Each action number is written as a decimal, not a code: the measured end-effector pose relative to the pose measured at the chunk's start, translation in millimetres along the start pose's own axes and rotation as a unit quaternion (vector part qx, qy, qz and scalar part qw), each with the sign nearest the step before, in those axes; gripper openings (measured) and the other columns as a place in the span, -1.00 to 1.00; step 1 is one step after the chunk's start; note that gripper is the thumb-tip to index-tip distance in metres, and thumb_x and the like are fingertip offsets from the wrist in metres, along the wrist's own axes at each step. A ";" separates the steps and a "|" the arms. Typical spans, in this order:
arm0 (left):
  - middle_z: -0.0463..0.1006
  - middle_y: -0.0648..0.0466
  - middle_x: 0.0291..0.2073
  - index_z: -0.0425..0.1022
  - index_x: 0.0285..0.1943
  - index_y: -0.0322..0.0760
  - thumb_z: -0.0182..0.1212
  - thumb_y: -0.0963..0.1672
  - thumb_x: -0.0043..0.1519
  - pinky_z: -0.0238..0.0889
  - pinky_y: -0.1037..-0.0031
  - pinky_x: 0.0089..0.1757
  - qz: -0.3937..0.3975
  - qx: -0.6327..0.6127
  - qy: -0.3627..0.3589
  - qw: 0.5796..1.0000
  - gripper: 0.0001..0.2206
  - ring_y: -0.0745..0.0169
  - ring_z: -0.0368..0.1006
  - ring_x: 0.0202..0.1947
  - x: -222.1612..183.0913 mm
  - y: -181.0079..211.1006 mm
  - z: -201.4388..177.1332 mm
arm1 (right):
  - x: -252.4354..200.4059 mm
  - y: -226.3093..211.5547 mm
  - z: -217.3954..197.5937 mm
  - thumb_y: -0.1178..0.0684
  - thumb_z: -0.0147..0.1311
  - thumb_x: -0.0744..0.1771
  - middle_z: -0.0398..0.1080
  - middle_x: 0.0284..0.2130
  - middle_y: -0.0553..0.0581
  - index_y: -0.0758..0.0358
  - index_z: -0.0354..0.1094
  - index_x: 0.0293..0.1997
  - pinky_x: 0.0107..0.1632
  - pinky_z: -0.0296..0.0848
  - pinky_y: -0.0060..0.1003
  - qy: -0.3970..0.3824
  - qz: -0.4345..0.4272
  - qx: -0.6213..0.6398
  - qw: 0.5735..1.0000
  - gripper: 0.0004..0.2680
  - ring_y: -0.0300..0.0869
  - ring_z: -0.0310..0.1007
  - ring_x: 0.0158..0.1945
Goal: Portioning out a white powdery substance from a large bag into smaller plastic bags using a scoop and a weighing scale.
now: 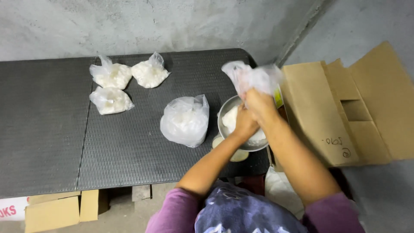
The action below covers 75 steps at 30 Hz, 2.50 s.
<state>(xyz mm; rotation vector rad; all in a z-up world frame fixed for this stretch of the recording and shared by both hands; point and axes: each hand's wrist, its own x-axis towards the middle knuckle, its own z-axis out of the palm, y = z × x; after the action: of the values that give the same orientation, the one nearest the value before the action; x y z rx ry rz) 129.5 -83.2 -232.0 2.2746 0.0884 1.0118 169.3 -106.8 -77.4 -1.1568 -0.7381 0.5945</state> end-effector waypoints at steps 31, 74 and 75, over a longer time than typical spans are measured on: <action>0.60 -0.13 -0.38 0.60 -0.22 -0.30 0.27 0.03 0.27 0.30 0.22 -0.15 -0.034 -0.135 -0.240 0.961 -0.69 -0.05 0.47 -0.33 27.4 13.1 -48.9 | -83.3 -76.5 -100.6 -0.04 -0.08 0.32 0.60 -0.42 -0.01 0.06 0.54 -0.12 -0.32 0.52 -0.31 -0.008 0.276 0.014 0.961 -0.79 -0.19 0.55 -0.45; 0.66 -0.10 -0.33 0.70 -0.25 -0.20 0.21 -0.15 0.18 0.50 0.17 -0.35 0.088 0.281 -0.328 0.898 -0.86 -0.03 0.64 -0.37 42.4 36.1 -74.5 | -109.1 110.4 39.1 -0.02 -0.04 0.38 0.36 0.03 0.21 0.20 0.04 0.31 -0.05 0.51 -0.13 0.055 0.189 -0.005 0.980 -0.65 -0.17 0.55 -0.12; 0.65 -0.13 -0.32 0.67 -0.19 -0.24 0.20 -0.15 0.22 0.48 0.13 -0.35 0.101 0.251 -0.304 0.913 -0.86 -0.09 0.62 -0.35 44.5 31.2 -85.7 | -123.6 113.6 28.7 0.08 0.03 0.37 0.51 -0.14 0.26 0.35 0.33 0.18 -0.18 0.53 -0.16 -0.018 0.214 -0.110 0.970 -0.73 -0.21 0.53 -0.21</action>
<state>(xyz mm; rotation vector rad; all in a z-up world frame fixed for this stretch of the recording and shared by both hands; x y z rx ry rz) 95.9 -49.2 -142.4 3.0260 -0.1738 0.3417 64.4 -148.4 -205.0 -1.5312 -0.5956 0.9125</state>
